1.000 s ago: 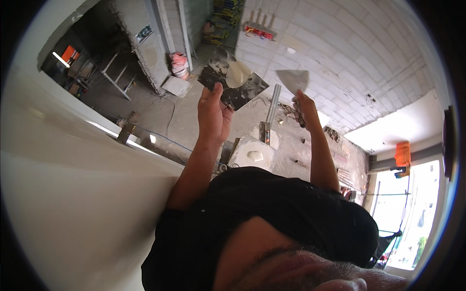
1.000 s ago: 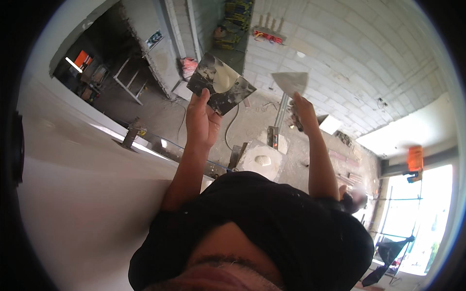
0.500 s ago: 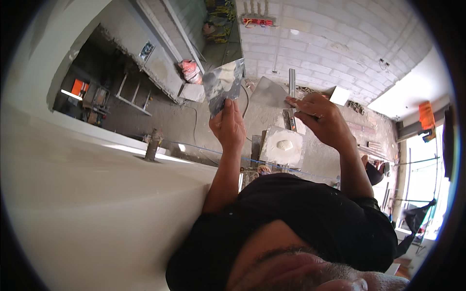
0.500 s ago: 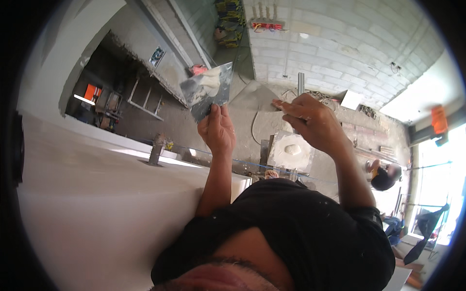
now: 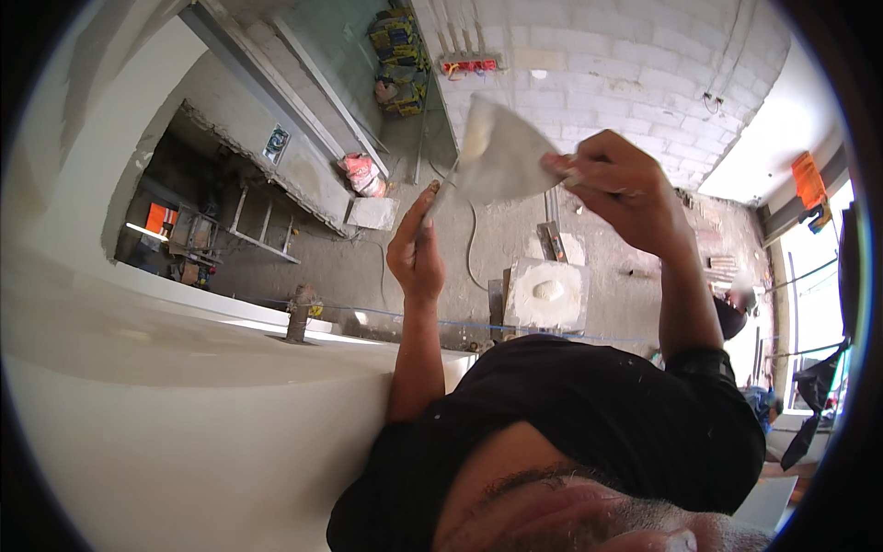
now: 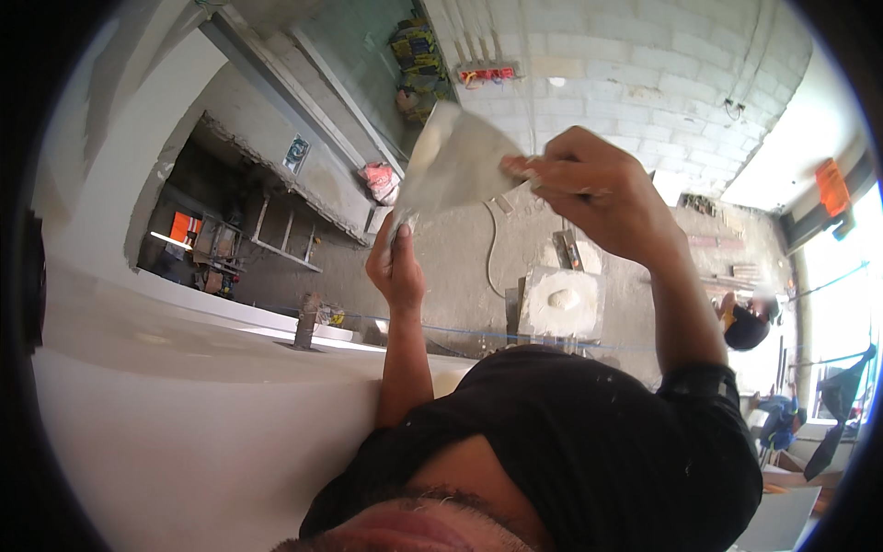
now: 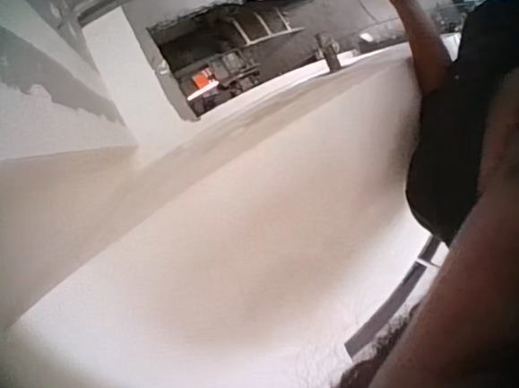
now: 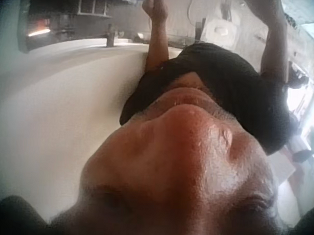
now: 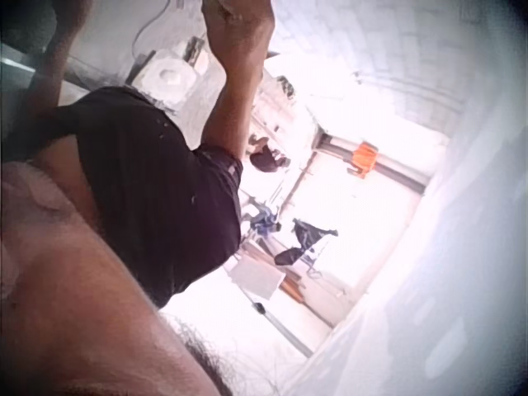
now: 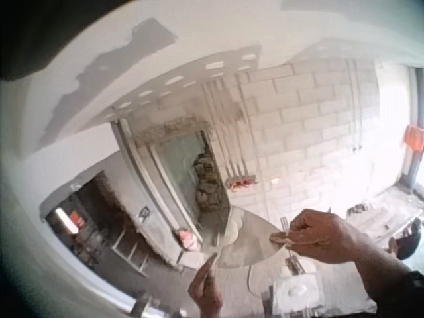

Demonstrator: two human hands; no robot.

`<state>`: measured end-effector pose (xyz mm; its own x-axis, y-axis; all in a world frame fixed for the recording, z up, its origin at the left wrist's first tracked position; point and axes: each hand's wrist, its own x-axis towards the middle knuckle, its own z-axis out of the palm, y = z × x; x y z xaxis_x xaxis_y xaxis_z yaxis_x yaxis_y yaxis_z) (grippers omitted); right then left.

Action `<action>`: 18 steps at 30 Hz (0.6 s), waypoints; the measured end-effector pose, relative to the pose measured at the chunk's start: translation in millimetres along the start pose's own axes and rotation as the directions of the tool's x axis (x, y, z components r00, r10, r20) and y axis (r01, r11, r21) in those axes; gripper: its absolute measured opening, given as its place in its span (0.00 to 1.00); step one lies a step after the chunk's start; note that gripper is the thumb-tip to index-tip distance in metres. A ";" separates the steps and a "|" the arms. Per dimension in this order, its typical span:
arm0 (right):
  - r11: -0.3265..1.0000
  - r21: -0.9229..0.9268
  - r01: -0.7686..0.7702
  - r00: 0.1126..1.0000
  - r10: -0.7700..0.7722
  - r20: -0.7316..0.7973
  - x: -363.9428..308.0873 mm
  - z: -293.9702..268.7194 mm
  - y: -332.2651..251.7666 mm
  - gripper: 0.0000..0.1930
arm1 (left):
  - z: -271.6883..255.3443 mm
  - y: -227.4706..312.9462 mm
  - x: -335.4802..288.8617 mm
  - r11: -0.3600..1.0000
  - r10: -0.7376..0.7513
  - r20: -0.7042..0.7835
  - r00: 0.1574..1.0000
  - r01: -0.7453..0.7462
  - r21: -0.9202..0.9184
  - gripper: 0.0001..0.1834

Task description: The person applies plaster to a ceiling using a hawk and a trowel. They repeatedly scoop plaster from the hawk and spread it onto the ceiling surface, smoothing the compound to cover joints and imperfections.

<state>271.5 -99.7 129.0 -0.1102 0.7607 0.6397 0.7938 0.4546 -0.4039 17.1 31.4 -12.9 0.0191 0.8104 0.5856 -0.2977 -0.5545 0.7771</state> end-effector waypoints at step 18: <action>0.928 0.281 -0.243 0.944 0.293 -0.153 -17.7 -10.7 16.1 0.16 | 60.2 258.4 180.1 0.475 0.869 -0.275 0.412 -0.852 0.222 0.11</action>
<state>292.7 -110.8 118.2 0.2203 0.7803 0.5853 0.5958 0.3675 -0.7142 1.0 22.7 307.2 -0.5131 -0.0953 0.8530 0.0539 -0.9954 -0.0788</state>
